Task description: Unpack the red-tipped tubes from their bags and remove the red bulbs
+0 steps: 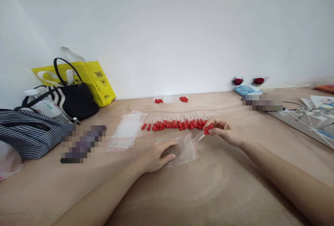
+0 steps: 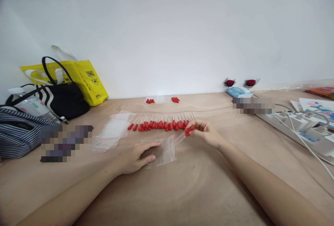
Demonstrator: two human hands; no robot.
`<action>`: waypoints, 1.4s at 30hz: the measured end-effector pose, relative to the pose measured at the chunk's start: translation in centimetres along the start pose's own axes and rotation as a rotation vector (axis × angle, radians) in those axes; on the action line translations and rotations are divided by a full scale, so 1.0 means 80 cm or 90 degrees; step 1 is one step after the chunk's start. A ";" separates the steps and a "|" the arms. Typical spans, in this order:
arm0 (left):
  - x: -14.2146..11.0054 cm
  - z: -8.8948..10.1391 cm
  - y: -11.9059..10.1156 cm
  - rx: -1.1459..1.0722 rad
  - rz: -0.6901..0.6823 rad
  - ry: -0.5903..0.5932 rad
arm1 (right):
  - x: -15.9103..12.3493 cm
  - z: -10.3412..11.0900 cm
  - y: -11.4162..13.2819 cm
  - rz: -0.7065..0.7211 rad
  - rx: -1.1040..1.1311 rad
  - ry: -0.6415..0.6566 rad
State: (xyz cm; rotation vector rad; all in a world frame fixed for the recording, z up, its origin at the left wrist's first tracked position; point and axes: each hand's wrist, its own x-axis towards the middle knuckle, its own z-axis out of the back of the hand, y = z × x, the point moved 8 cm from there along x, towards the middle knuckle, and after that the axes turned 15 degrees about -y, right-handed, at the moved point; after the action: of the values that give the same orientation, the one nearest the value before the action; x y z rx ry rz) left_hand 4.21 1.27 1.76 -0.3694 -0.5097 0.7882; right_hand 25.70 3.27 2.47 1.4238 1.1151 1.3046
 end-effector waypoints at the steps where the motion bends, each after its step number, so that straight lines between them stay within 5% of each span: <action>1: 0.000 0.000 -0.001 -0.001 -0.001 0.001 | 0.005 0.012 0.003 0.006 0.015 -0.032; 4: -0.001 0.001 -0.001 -0.001 0.002 0.004 | 0.021 0.043 0.017 0.063 0.062 -0.145; 7: -0.001 0.000 -0.001 0.005 0.010 0.010 | 0.029 0.045 0.032 0.174 0.011 -0.230; 10: -0.001 0.000 -0.001 0.008 0.008 0.016 | 0.032 0.011 0.043 0.310 -0.159 -0.239; 17: -0.005 0.003 -0.002 0.006 0.010 0.023 | 0.032 -0.087 0.035 0.602 -0.570 -0.104; 23: -0.004 0.003 -0.002 0.007 0.016 0.026 | 0.042 -0.116 0.005 0.584 -0.799 0.029; 29: -0.004 0.001 0.000 0.009 0.014 0.032 | 0.040 -0.118 0.009 0.508 -0.839 0.083; 38: -0.006 0.015 -0.003 0.015 0.014 0.028 | -0.009 -0.071 0.023 0.488 -0.563 -0.015; 42: -0.002 0.026 -0.002 0.025 0.024 -0.048 | -0.040 -0.069 0.020 0.466 -0.478 0.061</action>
State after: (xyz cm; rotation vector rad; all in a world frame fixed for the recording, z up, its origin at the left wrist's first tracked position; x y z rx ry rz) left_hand 3.05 1.35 3.45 -0.3148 -0.5592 0.8500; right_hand 20.12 -0.01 3.74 1.2012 0.0509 2.0287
